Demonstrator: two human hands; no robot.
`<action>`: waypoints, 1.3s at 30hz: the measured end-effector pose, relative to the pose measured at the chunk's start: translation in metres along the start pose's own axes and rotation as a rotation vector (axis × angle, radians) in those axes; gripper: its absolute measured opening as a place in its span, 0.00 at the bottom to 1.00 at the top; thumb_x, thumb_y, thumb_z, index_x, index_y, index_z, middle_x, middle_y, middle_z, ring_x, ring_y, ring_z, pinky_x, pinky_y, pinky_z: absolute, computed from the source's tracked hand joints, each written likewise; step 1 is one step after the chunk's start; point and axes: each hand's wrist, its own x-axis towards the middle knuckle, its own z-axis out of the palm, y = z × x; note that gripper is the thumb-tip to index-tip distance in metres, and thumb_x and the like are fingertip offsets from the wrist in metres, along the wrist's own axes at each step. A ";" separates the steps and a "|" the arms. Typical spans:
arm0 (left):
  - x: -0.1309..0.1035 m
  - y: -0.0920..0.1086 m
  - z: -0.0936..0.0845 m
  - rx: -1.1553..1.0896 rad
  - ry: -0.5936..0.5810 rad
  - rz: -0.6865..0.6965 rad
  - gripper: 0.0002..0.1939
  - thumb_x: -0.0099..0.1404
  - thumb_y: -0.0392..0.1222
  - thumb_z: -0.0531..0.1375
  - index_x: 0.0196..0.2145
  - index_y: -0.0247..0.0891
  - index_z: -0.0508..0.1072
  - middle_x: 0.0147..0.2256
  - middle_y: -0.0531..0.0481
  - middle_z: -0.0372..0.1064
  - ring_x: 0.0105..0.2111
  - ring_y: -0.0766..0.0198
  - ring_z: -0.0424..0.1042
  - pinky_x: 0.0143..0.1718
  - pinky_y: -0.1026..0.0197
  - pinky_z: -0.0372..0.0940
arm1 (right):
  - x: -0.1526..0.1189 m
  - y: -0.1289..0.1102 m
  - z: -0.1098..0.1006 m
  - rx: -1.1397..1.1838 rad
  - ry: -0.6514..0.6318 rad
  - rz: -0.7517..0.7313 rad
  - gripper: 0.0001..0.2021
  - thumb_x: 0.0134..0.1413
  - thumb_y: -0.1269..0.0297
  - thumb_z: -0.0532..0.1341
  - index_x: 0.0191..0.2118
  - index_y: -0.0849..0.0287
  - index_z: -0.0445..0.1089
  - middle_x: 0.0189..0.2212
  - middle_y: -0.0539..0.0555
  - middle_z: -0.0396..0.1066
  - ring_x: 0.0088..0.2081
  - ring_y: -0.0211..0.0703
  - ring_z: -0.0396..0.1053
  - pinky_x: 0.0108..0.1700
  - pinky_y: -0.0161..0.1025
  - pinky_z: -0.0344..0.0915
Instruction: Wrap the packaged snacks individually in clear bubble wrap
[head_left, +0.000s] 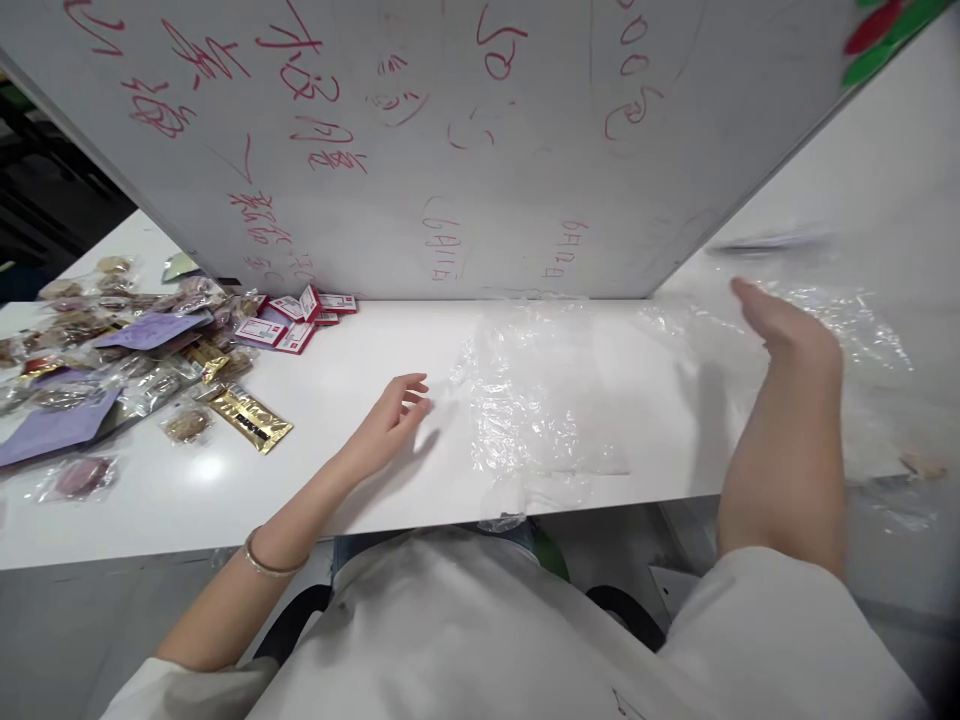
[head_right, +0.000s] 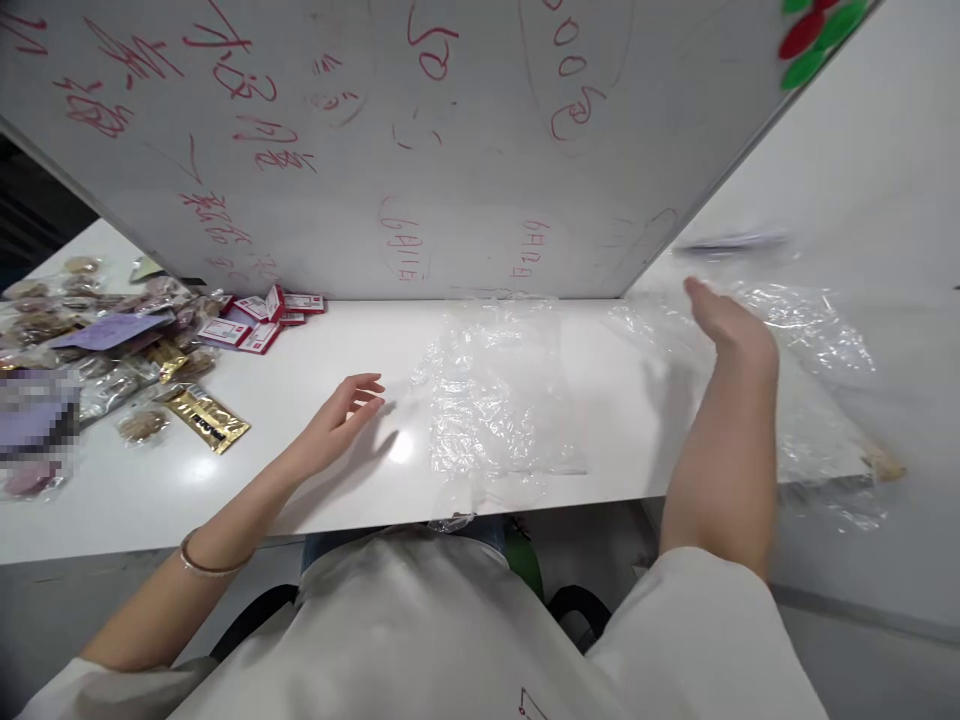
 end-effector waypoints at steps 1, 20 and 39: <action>0.000 0.002 0.001 0.015 -0.007 -0.009 0.22 0.71 0.50 0.53 0.59 0.42 0.60 0.55 0.41 0.64 0.51 0.57 0.69 0.46 0.54 0.68 | -0.003 -0.011 0.002 0.017 -0.022 0.065 0.42 0.60 0.35 0.45 0.66 0.66 0.60 0.61 0.81 0.58 0.59 0.72 0.64 0.53 0.63 0.62; 0.052 0.012 0.067 -0.398 -0.125 -0.339 0.13 0.61 0.47 0.64 0.38 0.34 0.74 0.30 0.45 0.75 0.23 0.67 0.67 0.27 0.59 0.64 | -0.119 -0.128 0.140 0.354 -0.460 -0.490 0.18 0.55 0.48 0.60 0.44 0.57 0.71 0.48 0.59 0.71 0.45 0.50 0.72 0.47 0.48 0.69; -0.018 -0.032 -0.032 -0.056 0.113 -0.493 0.10 0.63 0.45 0.58 0.28 0.42 0.60 0.20 0.55 0.64 0.15 0.63 0.65 0.19 0.62 0.58 | -0.177 -0.201 0.145 0.209 -0.346 -1.003 0.37 0.64 0.38 0.48 0.71 0.55 0.50 0.72 0.59 0.40 0.72 0.60 0.34 0.70 0.63 0.37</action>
